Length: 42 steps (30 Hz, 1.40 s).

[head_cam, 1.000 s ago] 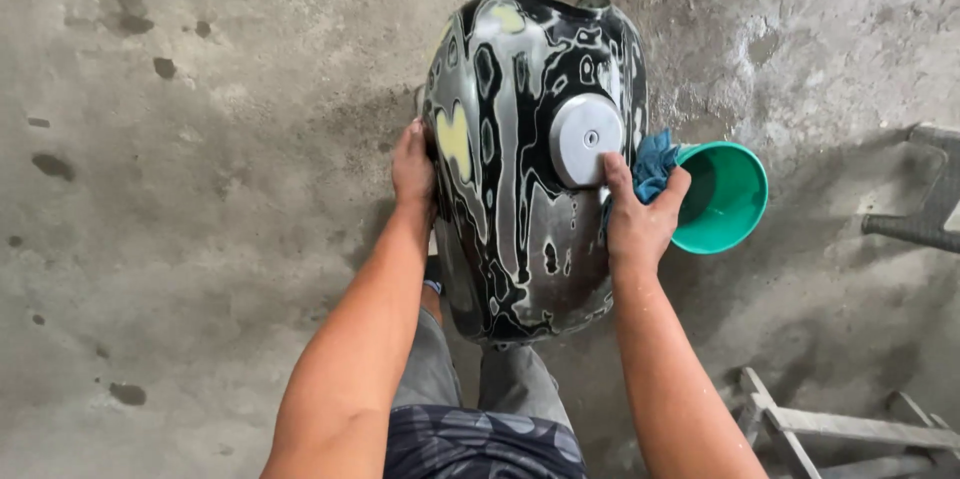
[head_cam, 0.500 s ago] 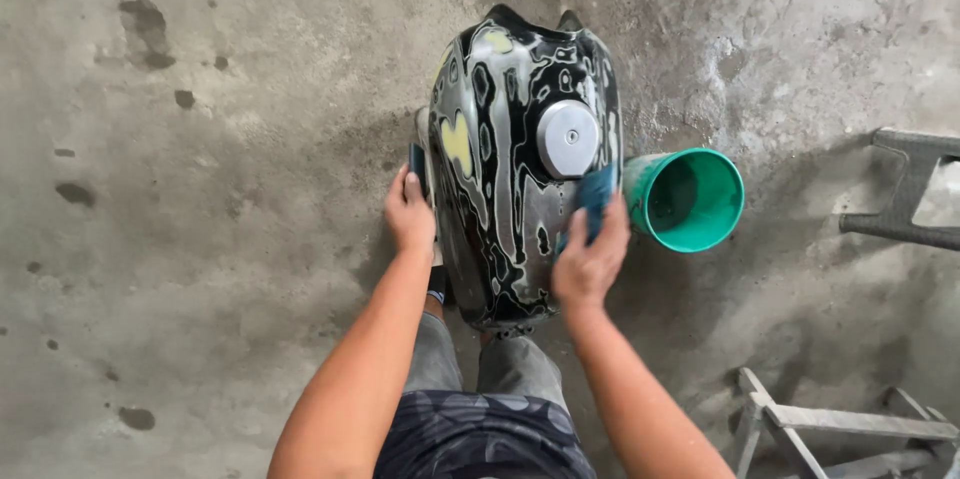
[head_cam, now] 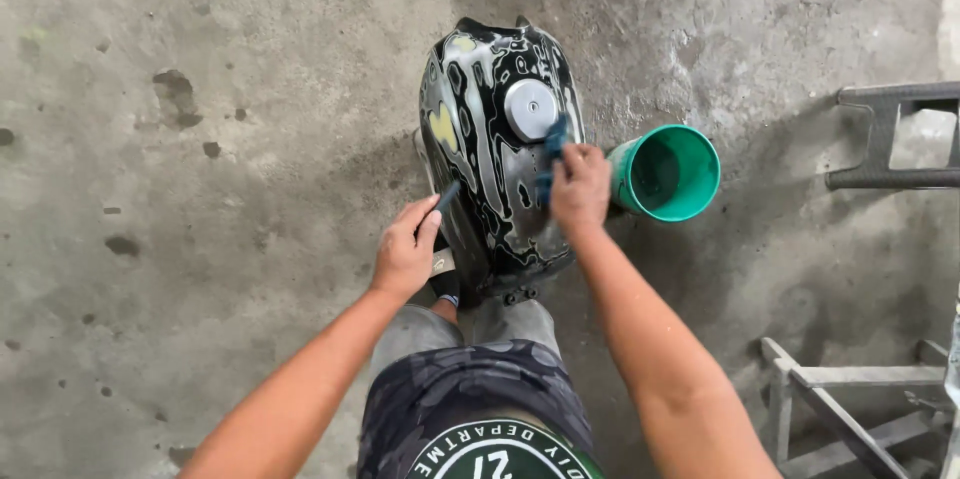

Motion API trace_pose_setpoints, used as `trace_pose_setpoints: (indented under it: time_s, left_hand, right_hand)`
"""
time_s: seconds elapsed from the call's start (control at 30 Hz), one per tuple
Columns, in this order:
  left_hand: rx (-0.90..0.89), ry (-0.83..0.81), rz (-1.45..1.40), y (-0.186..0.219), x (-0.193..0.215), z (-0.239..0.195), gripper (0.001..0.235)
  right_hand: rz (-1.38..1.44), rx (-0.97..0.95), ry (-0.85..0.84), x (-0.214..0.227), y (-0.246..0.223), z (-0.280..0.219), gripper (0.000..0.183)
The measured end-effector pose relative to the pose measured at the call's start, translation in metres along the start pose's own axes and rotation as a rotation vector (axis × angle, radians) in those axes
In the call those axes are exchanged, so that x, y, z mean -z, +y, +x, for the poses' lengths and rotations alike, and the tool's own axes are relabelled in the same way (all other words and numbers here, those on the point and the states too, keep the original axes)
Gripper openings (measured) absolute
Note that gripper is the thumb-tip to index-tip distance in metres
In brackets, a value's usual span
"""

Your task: The recorder is sanding and cleaning a motorcycle fuel tank using sandpaper, water from a bucket, and a cloth.

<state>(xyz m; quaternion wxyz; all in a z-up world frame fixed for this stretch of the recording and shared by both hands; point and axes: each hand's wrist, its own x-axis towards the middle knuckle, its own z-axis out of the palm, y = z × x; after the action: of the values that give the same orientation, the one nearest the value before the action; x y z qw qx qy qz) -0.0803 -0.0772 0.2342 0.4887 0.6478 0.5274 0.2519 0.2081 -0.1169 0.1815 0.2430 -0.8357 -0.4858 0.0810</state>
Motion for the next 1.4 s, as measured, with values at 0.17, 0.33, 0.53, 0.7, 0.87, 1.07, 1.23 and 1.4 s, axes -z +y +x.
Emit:
trace_pose_setpoints:
  time_s: [0.17,0.33,0.53,0.7,0.87,1.07,1.23,1.4]
  left_hand:
    - [-0.03,-0.089,0.043,0.005,0.012,-0.01,0.032]
    - [0.121,-0.077,-0.112,-0.001,-0.02,-0.023,0.035]
    - [0.352,-0.1,-0.314,0.041,-0.034,-0.028,0.039]
    - [0.266,-0.083,-0.432,0.023,-0.056,-0.019,0.04]
    - [0.29,0.082,-0.356,0.033,-0.076,-0.024,0.042]
    - [0.026,0.279,0.039,0.075,-0.126,-0.025,0.044]
    - [-0.057,0.186,0.227,0.106,-0.175,-0.019,0.059]
    - [-0.184,0.033,0.529,0.134,-0.173,0.002,0.072]
  right_hand:
    - [0.083,0.167,-0.128,0.019,-0.061,-0.058,0.035]
    - [0.278,0.003,-0.289,0.046,-0.054,-0.079,0.03]
    - [0.483,-0.329,-0.275,0.063,-0.017,-0.07,0.033]
    - [1.3,-0.296,-0.487,0.056,0.008,-0.045,0.059]
    - [0.739,-0.313,-0.351,0.057,0.006,-0.031,0.062]
    - [0.701,-0.24,-0.401,0.032,0.021,-0.042,0.038]
    - [1.192,-0.497,-0.683,0.046,0.035,-0.032,0.025]
    - [1.292,-0.748,-0.699,0.049,0.079,0.005,0.02]
